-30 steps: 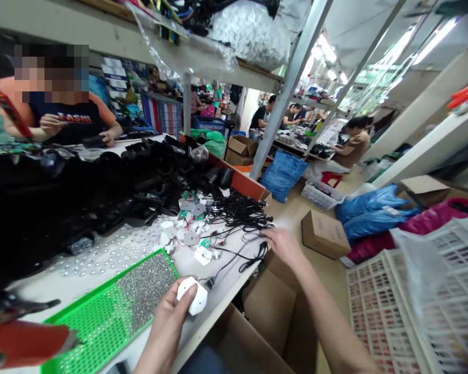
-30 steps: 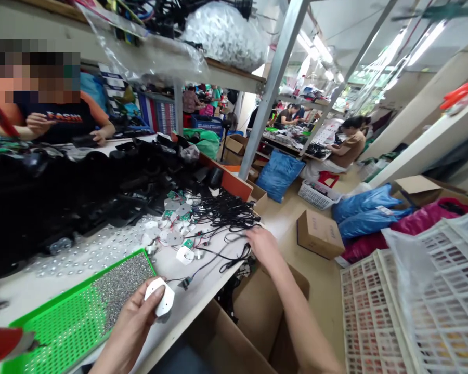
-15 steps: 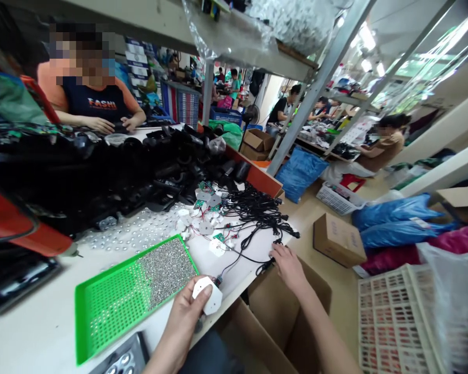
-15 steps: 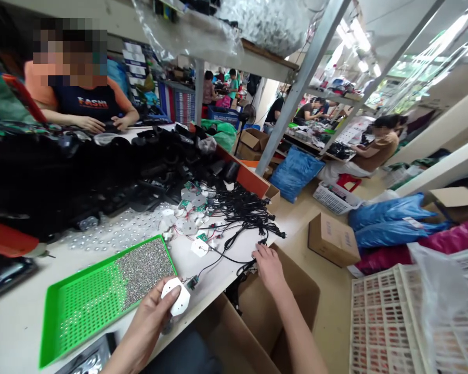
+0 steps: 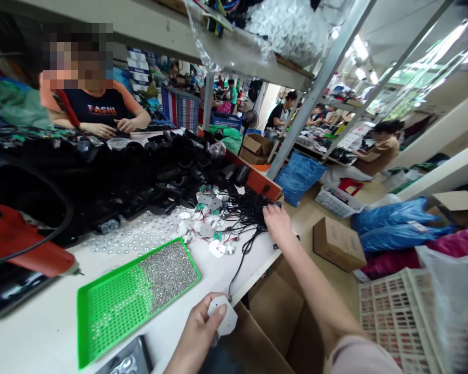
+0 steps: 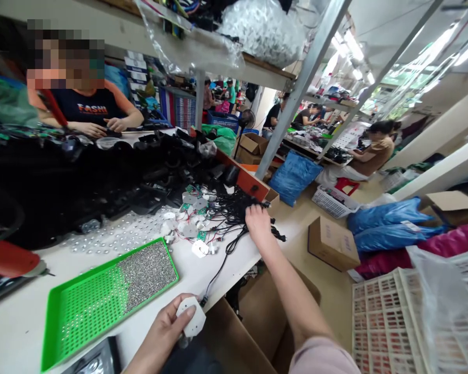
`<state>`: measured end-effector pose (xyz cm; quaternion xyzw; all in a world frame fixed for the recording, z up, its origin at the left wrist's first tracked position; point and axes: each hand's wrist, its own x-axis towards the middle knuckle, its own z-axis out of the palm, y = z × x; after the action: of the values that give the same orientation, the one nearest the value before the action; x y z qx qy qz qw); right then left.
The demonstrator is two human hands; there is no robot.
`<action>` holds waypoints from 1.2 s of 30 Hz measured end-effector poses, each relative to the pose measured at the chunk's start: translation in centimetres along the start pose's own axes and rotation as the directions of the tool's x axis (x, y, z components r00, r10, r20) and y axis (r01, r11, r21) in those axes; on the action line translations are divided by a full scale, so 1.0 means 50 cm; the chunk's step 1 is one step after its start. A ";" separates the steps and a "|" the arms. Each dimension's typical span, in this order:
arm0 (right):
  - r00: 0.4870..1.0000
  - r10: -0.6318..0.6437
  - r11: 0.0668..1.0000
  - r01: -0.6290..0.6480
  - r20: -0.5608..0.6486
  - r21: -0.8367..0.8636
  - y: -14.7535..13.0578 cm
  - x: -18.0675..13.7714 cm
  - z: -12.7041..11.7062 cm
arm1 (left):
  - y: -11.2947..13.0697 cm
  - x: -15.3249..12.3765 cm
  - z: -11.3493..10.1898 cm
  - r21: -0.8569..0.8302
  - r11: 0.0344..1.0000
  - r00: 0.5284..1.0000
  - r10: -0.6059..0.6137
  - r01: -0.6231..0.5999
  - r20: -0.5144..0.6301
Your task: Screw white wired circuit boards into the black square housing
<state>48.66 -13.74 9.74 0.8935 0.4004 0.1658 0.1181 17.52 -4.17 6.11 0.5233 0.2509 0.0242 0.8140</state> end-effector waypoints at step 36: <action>0.701 -0.437 0.143 0.673 -0.564 0.725 -0.519 -0.362 -0.131 | -0.042 -0.259 -0.201 0.209 0.976 0.911 0.144 -0.065 -0.387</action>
<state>17.23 -9.99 3.19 0.5653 0.7333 -0.0376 -0.3759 1.38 -0.59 6.00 0.5959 0.3846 0.1498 0.6889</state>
